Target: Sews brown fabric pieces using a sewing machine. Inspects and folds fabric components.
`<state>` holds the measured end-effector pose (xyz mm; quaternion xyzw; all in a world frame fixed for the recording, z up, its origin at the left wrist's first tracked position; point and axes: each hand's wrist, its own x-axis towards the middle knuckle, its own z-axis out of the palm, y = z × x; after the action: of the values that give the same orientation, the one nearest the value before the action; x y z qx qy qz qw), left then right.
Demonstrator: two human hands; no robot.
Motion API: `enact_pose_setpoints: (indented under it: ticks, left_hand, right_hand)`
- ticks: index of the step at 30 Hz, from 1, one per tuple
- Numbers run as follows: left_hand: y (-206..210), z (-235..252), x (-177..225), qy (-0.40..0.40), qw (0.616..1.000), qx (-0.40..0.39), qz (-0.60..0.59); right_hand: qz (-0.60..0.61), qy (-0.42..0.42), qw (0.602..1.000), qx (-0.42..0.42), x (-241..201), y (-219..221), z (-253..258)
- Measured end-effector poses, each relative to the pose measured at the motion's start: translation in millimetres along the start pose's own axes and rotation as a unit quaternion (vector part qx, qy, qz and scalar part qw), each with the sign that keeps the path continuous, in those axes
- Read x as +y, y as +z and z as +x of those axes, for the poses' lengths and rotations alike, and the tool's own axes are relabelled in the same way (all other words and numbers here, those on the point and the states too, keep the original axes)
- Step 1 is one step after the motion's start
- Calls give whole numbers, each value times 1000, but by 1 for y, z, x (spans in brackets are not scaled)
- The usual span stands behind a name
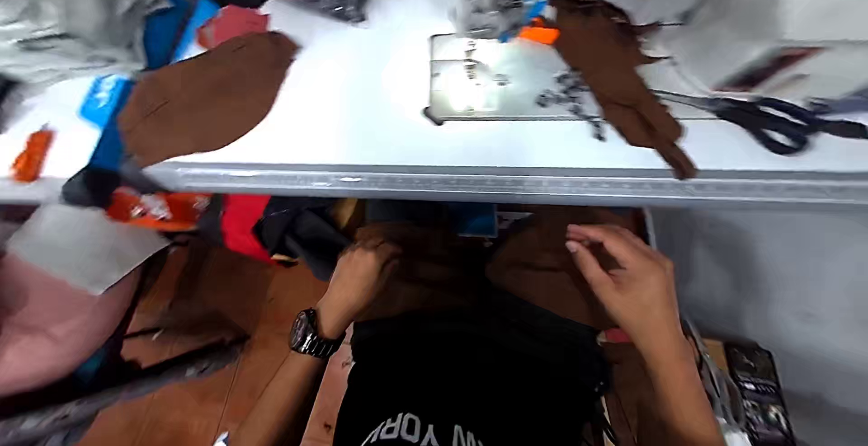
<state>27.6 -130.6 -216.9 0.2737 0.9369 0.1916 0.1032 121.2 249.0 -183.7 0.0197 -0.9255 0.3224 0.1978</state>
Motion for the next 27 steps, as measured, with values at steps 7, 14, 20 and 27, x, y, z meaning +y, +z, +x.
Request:
enact_pose_setpoints:
  ticks: [7,14,20,27]
  left_hand:
    - [21,-18,-42,20,993,112,-25]
    - [-7,14,-63,8,997,48,-53]
    - [-175,32,-90,37,970,238,-36]
    - [-263,134,-211,-153,954,240,95]
  right_hand:
    - [69,-31,960,-269,-59,147,37]
    - [3,-12,964,-267,-77,190,39]
    - [93,-5,957,-275,-65,132,32]
    - [122,7,962,-245,-68,114,33]
